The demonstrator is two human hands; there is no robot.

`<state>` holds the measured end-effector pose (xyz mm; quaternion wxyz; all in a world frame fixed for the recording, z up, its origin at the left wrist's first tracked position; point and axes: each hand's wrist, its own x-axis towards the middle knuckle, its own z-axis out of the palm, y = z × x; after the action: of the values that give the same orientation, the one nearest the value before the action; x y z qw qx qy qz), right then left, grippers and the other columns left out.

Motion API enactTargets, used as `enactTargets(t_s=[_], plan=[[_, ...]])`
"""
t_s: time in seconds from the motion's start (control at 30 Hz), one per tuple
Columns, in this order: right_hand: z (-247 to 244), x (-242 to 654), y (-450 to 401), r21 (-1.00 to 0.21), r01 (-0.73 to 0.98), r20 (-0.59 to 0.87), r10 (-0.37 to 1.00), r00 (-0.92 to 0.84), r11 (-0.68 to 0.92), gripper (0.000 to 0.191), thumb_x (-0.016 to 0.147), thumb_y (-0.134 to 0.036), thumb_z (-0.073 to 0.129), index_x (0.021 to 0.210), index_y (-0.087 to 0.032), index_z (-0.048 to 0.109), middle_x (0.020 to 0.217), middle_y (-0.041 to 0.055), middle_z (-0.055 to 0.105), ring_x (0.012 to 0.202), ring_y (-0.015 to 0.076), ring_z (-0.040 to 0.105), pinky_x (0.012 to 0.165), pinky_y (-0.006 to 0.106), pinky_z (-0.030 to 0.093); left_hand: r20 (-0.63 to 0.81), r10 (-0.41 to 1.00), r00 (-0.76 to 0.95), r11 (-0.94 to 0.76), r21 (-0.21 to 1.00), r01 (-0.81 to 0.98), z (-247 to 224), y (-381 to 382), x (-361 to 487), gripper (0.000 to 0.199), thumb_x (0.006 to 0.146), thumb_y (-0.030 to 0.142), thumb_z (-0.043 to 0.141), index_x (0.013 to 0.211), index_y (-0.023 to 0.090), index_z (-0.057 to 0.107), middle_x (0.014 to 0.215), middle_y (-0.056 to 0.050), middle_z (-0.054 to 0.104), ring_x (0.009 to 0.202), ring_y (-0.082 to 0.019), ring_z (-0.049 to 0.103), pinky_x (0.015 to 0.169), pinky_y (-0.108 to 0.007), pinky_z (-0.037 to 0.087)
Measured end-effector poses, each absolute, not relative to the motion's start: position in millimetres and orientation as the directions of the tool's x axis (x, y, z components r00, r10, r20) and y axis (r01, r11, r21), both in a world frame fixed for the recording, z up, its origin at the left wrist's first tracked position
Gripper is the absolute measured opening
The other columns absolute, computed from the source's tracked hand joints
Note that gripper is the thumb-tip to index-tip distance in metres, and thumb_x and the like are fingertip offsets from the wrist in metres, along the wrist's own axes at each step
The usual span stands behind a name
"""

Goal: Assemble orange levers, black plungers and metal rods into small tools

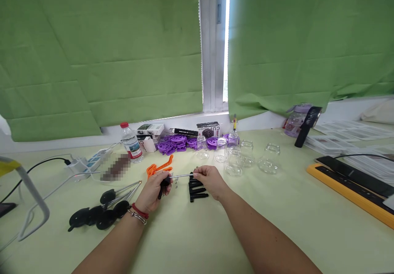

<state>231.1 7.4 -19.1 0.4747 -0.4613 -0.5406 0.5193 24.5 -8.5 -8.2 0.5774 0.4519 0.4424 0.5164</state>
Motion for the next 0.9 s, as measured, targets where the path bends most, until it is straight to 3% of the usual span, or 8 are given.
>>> enactTargets(t_s=[0.53, 0.9], plan=[[-23.8, 233.3, 8.5, -0.967, 0.223, 0.081, 0.981, -0.176, 0.12, 0.032, 0.075, -0.048, 0.055, 0.067, -0.017, 0.059, 0.059, -0.0028, 0.054, 0.054, 0.0105, 0.04, 0.055, 0.025, 0.03, -0.05, 0.995, 0.081, 0.065, 0.981, -0.184, -5.2, -11.3, 25.6, 0.025, 0.072, 0.041, 0.061, 0.074, 0.017, 0.056, 0.063, 0.0, 0.059, 0.045, -0.008, 0.05, 0.04, -0.02, 0.031], [-22.1, 230.6, 7.0, -0.963, 0.237, 0.079, 0.977, -0.196, 0.125, 0.038, 0.08, -0.052, 0.048, 0.064, -0.018, 0.055, 0.06, -0.0023, 0.052, 0.055, 0.0111, 0.04, 0.057, 0.025, 0.031, -0.05, 0.994, 0.095, 0.067, 0.981, -0.18, -6.8, -11.1, 25.7, 0.022, 0.074, 0.04, 0.059, 0.073, 0.018, 0.056, 0.064, -0.001, 0.06, 0.046, -0.01, 0.048, 0.04, -0.021, 0.032]])
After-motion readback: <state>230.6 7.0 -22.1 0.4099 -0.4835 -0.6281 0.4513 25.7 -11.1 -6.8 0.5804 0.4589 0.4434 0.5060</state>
